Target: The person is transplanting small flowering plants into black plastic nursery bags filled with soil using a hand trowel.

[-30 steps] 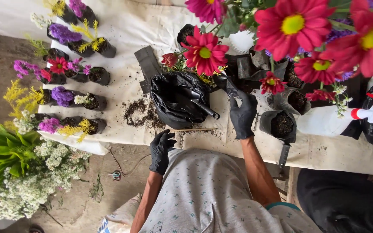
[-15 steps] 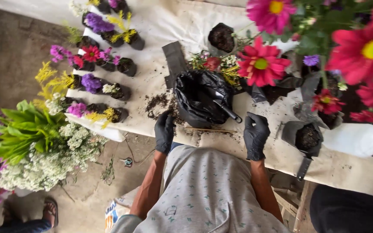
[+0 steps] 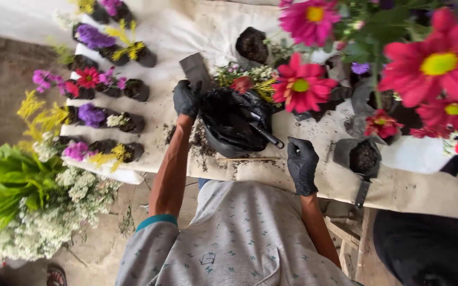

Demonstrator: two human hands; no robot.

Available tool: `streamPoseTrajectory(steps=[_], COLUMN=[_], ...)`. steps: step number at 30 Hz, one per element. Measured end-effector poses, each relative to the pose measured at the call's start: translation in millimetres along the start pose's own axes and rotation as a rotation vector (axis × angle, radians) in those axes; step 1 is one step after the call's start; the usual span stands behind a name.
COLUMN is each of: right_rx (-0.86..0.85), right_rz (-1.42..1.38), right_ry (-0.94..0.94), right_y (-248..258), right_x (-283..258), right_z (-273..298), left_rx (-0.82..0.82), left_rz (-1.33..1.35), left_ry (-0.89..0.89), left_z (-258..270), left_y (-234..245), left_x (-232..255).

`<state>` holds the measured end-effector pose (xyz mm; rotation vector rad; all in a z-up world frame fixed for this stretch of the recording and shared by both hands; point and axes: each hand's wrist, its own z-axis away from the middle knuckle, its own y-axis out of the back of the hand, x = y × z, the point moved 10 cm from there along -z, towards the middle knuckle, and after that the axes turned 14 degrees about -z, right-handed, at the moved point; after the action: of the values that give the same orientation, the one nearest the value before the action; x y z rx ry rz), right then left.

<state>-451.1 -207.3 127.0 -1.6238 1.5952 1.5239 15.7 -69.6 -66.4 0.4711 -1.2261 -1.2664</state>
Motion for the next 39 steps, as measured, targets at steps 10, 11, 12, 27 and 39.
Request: streamPoseTrajectory(steps=[10,11,12,27,39], right_rx=[0.171,0.148,0.122,0.412,0.490], right_rz=[0.084,0.112,0.136,-0.323,-0.813], right_ry=[-0.201,-0.186,-0.170,-0.366,-0.390], right_y=[35.0,31.2,25.8,58.1,51.0], right_x=[85.4,91.7,98.0,206.2,185.6], right_z=[-45.0,-52.9,-62.2,-87.4,-85.1], left_rx=[0.042,0.061,0.084,0.057,0.025], left_rz=[0.168,0.214,0.260,0.604,0.545], left_ry=[-0.167,-0.169,-0.169,-0.019,0.106], left_z=[79.0,92.1,104.3,229.9,255.6], left_y=[56.7,67.9,80.3,95.5,91.2], left_x=[49.1,51.1,52.2,8.5,-6.9])
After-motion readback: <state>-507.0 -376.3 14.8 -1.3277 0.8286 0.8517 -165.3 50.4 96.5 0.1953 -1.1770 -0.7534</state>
